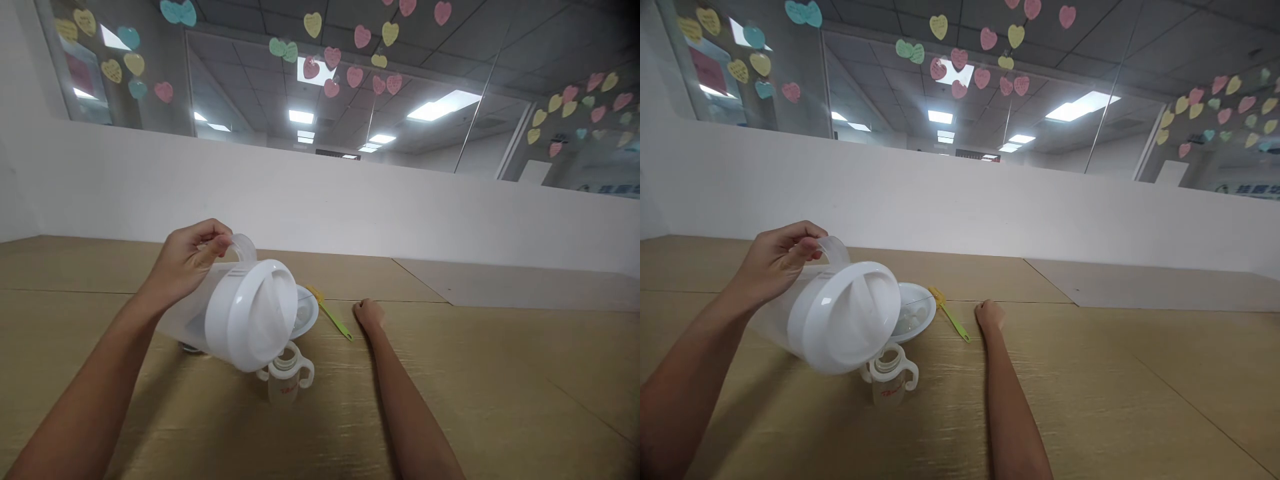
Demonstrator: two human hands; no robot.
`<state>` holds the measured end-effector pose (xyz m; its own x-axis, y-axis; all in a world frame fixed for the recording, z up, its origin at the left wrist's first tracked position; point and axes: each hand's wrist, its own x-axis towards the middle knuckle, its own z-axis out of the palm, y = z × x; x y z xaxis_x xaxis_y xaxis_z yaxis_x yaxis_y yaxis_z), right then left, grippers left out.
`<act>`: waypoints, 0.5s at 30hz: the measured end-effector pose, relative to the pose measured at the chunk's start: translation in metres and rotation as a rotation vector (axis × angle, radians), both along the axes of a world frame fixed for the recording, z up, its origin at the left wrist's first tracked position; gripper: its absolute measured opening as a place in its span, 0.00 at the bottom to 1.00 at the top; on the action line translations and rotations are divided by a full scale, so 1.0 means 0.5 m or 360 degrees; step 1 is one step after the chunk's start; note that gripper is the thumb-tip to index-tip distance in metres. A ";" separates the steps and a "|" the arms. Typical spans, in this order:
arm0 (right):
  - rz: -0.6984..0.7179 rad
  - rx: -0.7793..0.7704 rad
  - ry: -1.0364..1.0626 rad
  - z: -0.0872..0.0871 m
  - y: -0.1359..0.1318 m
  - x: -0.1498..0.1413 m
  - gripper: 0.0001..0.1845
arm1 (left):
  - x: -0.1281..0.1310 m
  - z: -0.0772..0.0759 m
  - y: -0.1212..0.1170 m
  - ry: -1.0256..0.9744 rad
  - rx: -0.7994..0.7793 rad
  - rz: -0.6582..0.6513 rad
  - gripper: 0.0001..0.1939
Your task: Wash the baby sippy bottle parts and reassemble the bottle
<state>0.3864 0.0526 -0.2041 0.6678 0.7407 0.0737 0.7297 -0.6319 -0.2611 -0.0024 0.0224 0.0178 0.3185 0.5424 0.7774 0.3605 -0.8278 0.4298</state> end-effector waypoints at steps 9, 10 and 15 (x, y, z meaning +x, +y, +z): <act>0.0006 0.0006 0.0008 0.005 -0.002 -0.003 0.16 | 0.006 -0.006 0.004 0.0056 0.0026 0.0004 0.21; 0.0007 0.0007 0.0006 0.005 -0.002 -0.003 0.16 | 0.006 -0.005 0.004 0.0055 0.0026 0.0007 0.21; 0.0003 0.0004 -0.0001 0.005 -0.002 -0.003 0.16 | 0.005 -0.005 0.006 0.0050 0.0041 0.0036 0.22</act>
<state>0.3851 0.0515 -0.2018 0.6663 0.7418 0.0760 0.7311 -0.6299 -0.2622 -0.0001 0.0253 0.0153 0.3310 0.5298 0.7809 0.3924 -0.8298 0.3968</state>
